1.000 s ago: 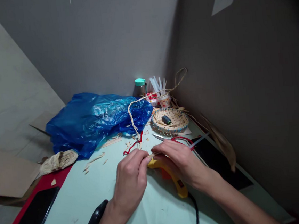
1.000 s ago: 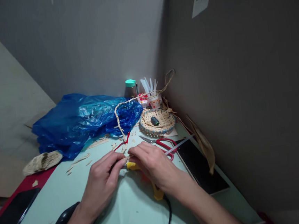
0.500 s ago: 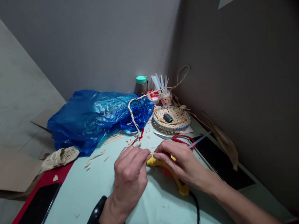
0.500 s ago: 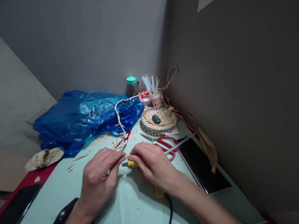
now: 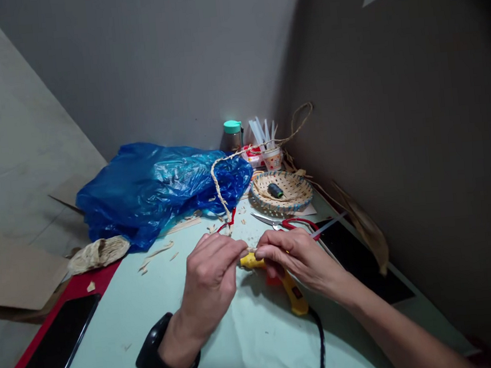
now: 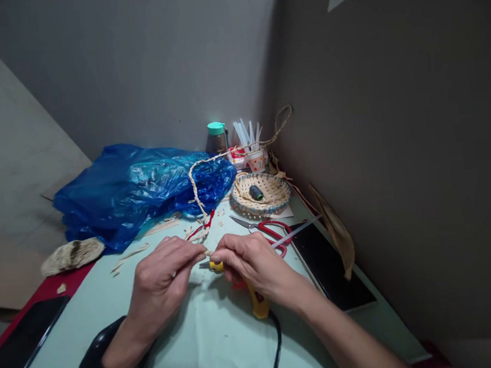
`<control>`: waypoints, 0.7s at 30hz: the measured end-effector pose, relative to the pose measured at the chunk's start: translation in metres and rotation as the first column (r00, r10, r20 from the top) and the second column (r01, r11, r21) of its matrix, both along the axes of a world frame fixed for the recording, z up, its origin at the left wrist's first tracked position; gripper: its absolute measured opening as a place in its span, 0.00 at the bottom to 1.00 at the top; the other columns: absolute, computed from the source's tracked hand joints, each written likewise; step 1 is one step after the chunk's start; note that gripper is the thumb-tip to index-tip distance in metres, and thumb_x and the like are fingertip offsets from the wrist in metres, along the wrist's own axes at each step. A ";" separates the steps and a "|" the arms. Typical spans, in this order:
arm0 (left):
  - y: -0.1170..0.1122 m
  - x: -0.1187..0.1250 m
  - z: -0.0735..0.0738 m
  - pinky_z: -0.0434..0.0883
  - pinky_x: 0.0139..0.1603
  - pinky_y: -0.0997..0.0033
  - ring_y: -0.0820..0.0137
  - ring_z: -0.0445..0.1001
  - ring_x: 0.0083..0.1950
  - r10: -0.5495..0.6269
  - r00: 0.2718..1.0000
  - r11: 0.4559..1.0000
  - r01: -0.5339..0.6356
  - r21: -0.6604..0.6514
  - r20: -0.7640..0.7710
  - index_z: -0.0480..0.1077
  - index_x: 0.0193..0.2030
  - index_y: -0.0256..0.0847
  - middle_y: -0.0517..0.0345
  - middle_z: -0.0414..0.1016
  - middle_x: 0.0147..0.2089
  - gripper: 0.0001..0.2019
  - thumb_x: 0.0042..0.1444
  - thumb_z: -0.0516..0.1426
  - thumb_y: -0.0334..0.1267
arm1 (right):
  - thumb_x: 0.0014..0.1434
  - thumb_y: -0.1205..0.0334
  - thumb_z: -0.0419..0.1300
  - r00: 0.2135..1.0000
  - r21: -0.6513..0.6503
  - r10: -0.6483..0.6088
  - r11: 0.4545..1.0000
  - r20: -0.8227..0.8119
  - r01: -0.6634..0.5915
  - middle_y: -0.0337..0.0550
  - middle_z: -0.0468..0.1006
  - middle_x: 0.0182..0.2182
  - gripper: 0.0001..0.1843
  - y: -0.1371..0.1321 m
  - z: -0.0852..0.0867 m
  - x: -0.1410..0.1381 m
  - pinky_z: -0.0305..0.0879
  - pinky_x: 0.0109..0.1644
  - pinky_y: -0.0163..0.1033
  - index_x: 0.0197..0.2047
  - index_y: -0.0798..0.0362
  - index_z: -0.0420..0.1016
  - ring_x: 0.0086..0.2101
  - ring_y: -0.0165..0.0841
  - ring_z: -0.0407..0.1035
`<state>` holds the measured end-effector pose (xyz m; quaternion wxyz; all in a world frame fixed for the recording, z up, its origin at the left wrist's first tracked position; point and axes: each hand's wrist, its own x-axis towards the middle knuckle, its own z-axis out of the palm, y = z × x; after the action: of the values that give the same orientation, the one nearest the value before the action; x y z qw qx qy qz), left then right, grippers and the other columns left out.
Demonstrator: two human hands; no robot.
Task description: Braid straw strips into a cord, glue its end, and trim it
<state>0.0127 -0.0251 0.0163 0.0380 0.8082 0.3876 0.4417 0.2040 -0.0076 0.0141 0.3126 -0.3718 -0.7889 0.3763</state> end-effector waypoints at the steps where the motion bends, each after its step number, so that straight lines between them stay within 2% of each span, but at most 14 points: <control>1: 0.001 0.000 0.000 0.67 0.37 0.66 0.68 0.71 0.33 -0.003 0.999 0.998 0.005 -0.061 0.033 0.75 0.36 0.37 0.55 0.77 0.30 0.08 0.59 0.55 0.25 | 0.69 0.52 0.51 1.000 0.059 -0.001 0.998 0.028 0.000 0.35 0.74 0.19 0.19 0.001 -0.001 0.001 0.57 0.25 0.31 0.29 0.52 0.70 0.19 0.26 0.66; 3: 0.002 -0.001 0.001 0.68 0.38 0.68 0.69 0.73 0.34 0.003 0.994 0.981 0.018 -0.192 0.110 0.76 0.35 0.39 0.56 0.78 0.31 0.07 0.59 0.57 0.27 | 0.68 0.54 0.52 0.997 0.282 -0.032 0.959 0.077 0.009 0.40 0.78 0.24 0.16 0.002 -0.003 0.002 0.60 0.27 0.32 0.34 0.53 0.73 0.24 0.29 0.70; 5: 0.002 -0.002 0.001 0.68 0.39 0.70 0.69 0.74 0.35 0.037 0.983 0.950 0.020 -0.313 0.177 0.77 0.33 0.40 0.57 0.79 0.32 0.07 0.58 0.58 0.28 | 0.68 0.57 0.53 0.994 0.499 -0.078 0.866 0.075 0.030 0.44 0.80 0.31 0.12 0.004 -0.005 0.003 0.64 0.33 0.35 0.43 0.54 0.73 0.30 0.32 0.73; 6: 0.003 -0.002 0.002 0.68 0.40 0.70 0.69 0.75 0.35 0.057 0.978 0.931 0.021 -0.364 0.203 0.77 0.32 0.40 0.58 0.79 0.32 0.08 0.58 0.58 0.28 | 0.68 0.58 0.54 0.994 0.566 -0.093 0.823 0.062 0.042 0.46 0.80 0.34 0.12 0.004 -0.005 0.003 0.65 0.36 0.36 0.49 0.55 0.72 0.32 0.33 0.73; 8: 0.003 -0.004 0.004 0.68 0.40 0.71 0.69 0.75 0.34 0.086 0.965 0.898 0.033 -0.439 0.248 0.77 0.30 0.41 0.58 0.80 0.31 0.08 0.57 0.59 0.29 | 0.66 0.58 0.58 0.992 0.638 -0.111 0.768 0.059 0.048 0.47 0.79 0.37 0.19 0.005 -0.005 0.004 0.66 0.38 0.38 0.57 0.57 0.66 0.34 0.34 0.71; 10: 0.003 -0.005 0.006 0.68 0.37 0.72 0.70 0.74 0.32 0.091 0.950 0.863 0.074 -0.499 0.299 0.77 0.28 0.41 0.59 0.79 0.30 0.07 0.56 0.59 0.29 | 0.64 0.60 0.60 0.989 0.685 -0.103 0.728 0.103 0.005 0.48 0.78 0.38 0.22 0.005 -0.003 0.006 0.65 0.39 0.40 0.58 0.57 0.63 0.35 0.36 0.68; 13: 0.003 -0.007 0.010 0.66 0.33 0.74 0.72 0.71 0.29 0.056 0.930 0.791 0.181 -0.585 0.364 0.77 0.27 0.40 0.61 0.77 0.26 0.08 0.54 0.59 0.29 | 0.67 0.66 0.54 0.983 0.727 -0.048 0.680 0.174 -0.095 0.50 0.77 0.39 0.12 0.003 -0.002 0.008 0.62 0.39 0.42 0.54 0.56 0.67 0.36 0.37 0.64; 16: 0.003 -0.009 0.013 0.65 0.30 0.74 0.73 0.69 0.27 0.019 0.920 0.715 0.262 -0.649 0.392 0.78 0.27 0.40 0.61 0.75 0.24 0.07 0.54 0.60 0.29 | 0.67 0.69 0.51 0.982 0.737 -0.023 0.664 0.186 -0.124 0.51 0.75 0.36 0.09 0.002 -0.002 0.010 0.60 0.38 0.42 0.49 0.58 0.69 0.35 0.36 0.61; 18: 0.002 -0.009 0.015 0.65 0.30 0.73 0.72 0.69 0.27 0.006 0.920 0.721 0.267 -0.640 0.391 0.78 0.28 0.40 0.61 0.75 0.25 0.07 0.54 0.60 0.29 | 0.67 0.70 0.52 0.982 0.738 -0.013 0.662 0.189 -0.133 0.50 0.75 0.34 0.08 0.002 -0.003 0.010 0.59 0.37 0.42 0.46 0.59 0.70 0.34 0.35 0.60; 19: 0.001 -0.009 0.015 0.66 0.31 0.73 0.72 0.70 0.28 -0.004 0.925 0.750 0.254 -0.611 0.379 0.78 0.28 0.40 0.60 0.76 0.26 0.07 0.54 0.60 0.29 | 0.66 0.70 0.52 0.982 0.737 -0.004 0.662 0.191 -0.140 0.49 0.74 0.33 0.07 0.001 -0.003 0.009 0.58 0.36 0.41 0.45 0.59 0.70 0.33 0.35 0.59; 21: -0.001 -0.007 0.014 0.67 0.34 0.73 0.72 0.72 0.30 -0.029 0.944 0.843 0.200 -0.499 0.329 0.78 0.29 0.39 0.59 0.78 0.28 0.07 0.55 0.60 0.27 | 0.66 0.70 0.51 0.984 0.727 0.008 0.673 0.177 -0.136 0.46 0.71 0.28 0.08 0.000 -0.002 0.006 0.54 0.33 0.41 0.39 0.58 0.71 0.29 0.34 0.56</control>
<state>0.0053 -0.0262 0.0304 0.3441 0.7095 0.4332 0.4366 0.2103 -0.0080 0.0124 0.3567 -0.2120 -0.9098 0.0081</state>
